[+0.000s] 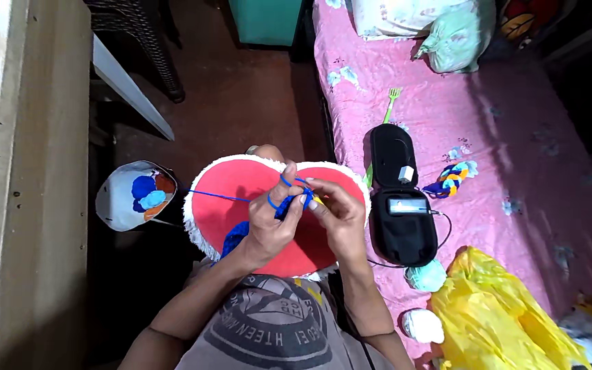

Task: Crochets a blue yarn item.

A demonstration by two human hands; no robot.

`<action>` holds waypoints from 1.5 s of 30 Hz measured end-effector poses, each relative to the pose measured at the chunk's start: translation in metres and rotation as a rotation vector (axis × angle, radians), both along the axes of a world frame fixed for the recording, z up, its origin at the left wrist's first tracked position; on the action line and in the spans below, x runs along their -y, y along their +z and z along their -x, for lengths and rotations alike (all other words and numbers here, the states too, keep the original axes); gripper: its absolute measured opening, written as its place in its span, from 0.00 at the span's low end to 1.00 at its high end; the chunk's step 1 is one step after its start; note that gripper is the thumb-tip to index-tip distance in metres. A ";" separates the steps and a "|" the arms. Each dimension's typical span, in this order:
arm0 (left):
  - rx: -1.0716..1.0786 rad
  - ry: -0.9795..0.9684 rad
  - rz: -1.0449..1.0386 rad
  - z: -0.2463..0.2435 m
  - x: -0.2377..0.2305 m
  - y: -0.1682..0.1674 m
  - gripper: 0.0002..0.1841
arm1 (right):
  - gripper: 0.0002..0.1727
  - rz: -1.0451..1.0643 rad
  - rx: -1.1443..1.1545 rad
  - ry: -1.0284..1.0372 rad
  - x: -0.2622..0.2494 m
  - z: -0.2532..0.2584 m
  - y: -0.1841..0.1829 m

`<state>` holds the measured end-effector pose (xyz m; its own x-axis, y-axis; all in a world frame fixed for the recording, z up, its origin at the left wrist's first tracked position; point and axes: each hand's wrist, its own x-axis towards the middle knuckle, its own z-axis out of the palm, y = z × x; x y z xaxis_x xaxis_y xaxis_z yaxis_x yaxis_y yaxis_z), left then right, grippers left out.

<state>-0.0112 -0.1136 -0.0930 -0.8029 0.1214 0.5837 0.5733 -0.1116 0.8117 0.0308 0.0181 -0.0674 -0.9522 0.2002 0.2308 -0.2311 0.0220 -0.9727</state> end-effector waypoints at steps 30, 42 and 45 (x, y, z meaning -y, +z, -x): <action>0.667 -0.671 -0.185 0.025 0.036 0.025 0.39 | 0.17 0.405 0.079 0.345 -0.016 0.015 -0.009; 0.444 -0.714 -0.111 0.050 0.064 0.051 0.13 | 0.07 0.261 -0.093 0.376 -0.021 0.022 0.019; 0.460 -0.750 -0.059 0.063 0.071 0.062 0.09 | 0.09 0.102 -0.180 0.298 -0.019 0.018 0.037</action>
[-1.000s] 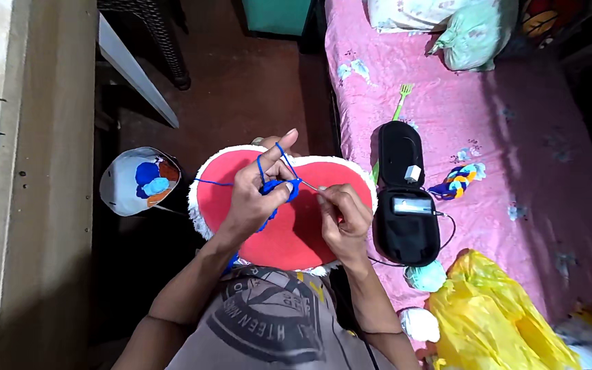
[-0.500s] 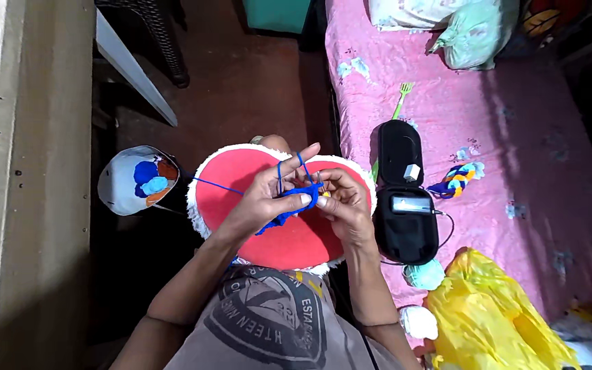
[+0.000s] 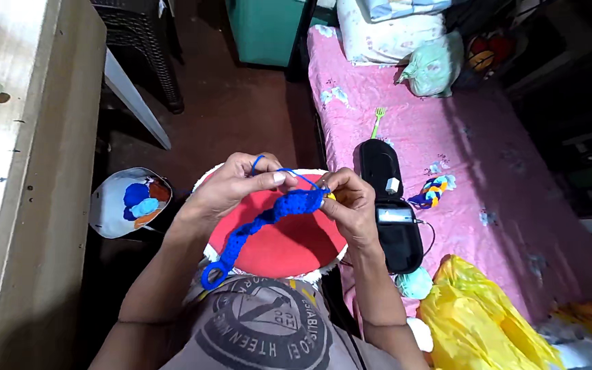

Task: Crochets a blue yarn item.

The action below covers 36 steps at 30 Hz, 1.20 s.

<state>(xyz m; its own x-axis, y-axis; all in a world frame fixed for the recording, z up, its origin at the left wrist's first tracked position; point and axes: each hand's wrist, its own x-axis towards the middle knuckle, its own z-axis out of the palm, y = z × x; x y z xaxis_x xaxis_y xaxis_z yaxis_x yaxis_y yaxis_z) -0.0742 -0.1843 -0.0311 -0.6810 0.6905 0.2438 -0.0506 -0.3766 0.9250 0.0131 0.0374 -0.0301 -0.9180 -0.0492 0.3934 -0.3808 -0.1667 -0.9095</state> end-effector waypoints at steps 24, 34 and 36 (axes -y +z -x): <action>-0.345 0.491 -0.058 -0.056 -0.025 0.030 0.47 | 0.16 0.023 0.028 -0.168 0.034 -0.005 0.044; -0.927 0.847 0.148 -0.060 -0.035 0.012 0.24 | 0.11 -0.906 -0.469 -0.636 0.031 -0.013 0.035; -0.962 0.811 0.144 -0.062 -0.039 0.006 0.18 | 0.12 -0.820 -0.372 -0.577 0.032 -0.014 0.036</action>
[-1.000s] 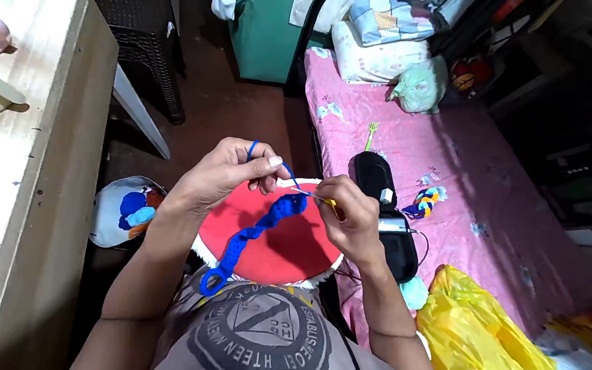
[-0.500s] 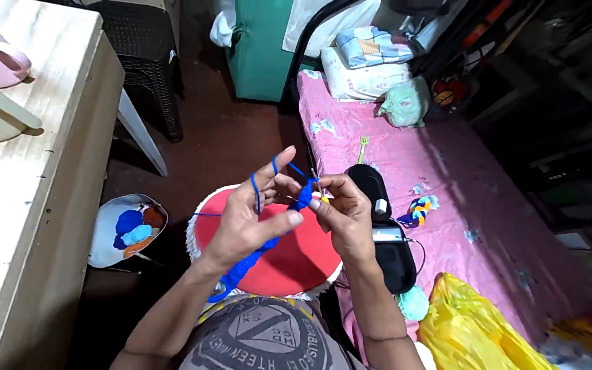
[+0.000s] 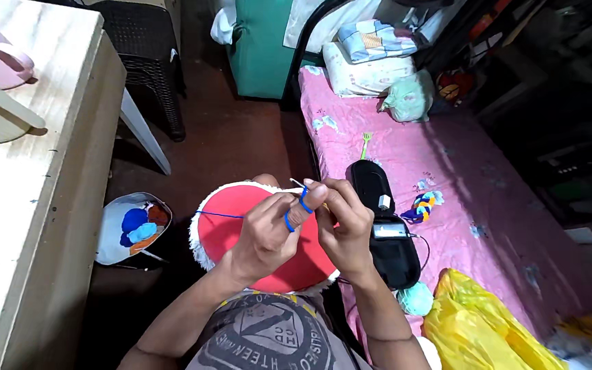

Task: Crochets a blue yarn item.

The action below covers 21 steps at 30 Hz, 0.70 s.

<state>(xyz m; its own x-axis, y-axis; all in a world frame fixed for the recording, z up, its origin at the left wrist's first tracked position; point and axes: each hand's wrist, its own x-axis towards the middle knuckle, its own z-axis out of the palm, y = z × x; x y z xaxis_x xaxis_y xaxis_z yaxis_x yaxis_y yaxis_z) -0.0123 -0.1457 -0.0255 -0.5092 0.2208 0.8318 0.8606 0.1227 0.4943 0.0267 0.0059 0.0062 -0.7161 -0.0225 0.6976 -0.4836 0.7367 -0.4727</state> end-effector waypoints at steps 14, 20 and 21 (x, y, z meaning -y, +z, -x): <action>0.860 -0.461 -0.268 0.002 0.012 0.000 0.52 | 0.20 1.064 0.459 0.434 0.000 0.007 -0.013; 0.669 -0.246 -0.264 0.004 0.005 -0.010 0.41 | 0.21 0.945 0.387 0.275 0.008 0.009 -0.032; 0.653 -0.226 -0.253 0.005 0.005 -0.012 0.41 | 0.21 0.953 0.397 0.267 0.008 0.010 -0.035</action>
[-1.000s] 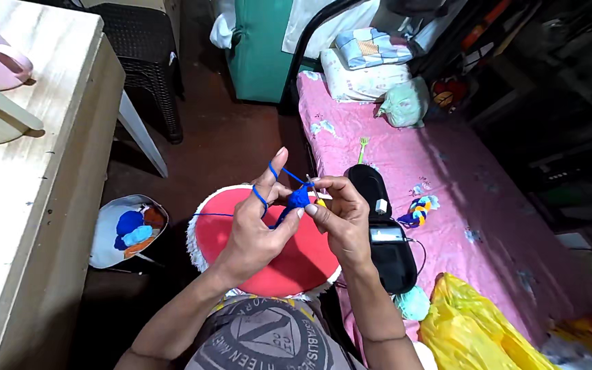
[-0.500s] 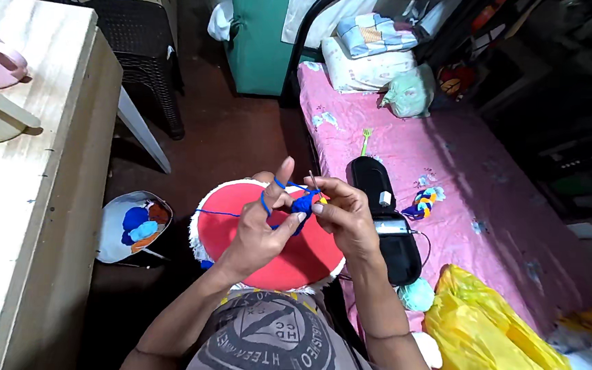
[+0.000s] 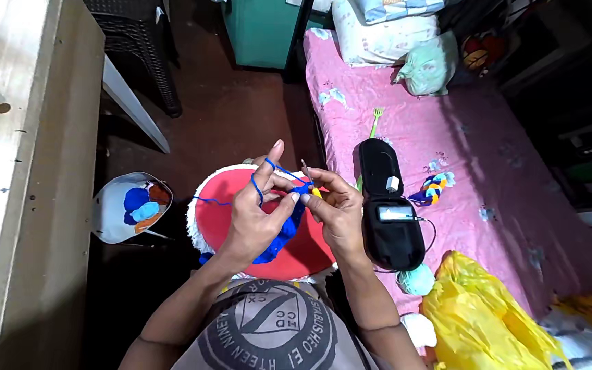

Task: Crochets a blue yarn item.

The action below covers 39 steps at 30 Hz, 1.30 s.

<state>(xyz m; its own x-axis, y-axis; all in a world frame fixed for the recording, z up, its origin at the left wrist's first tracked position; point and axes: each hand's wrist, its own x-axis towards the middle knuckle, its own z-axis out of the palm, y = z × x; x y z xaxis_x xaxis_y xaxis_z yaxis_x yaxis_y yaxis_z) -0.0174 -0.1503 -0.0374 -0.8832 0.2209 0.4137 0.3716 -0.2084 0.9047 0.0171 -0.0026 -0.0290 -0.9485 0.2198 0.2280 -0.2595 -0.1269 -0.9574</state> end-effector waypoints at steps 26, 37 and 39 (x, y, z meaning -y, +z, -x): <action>0.248 -0.180 -0.200 0.016 -0.006 -0.015 0.35 | 0.15 -0.405 -0.028 0.286 -0.071 0.008 -0.023; 0.161 -0.055 -0.165 0.009 -0.016 -0.014 0.27 | 0.26 -1.344 -0.343 -0.064 -0.071 -0.006 0.012; 0.123 -0.021 -0.139 0.006 -0.018 -0.013 0.26 | 0.27 -1.413 -0.331 -0.143 -0.064 -0.012 0.012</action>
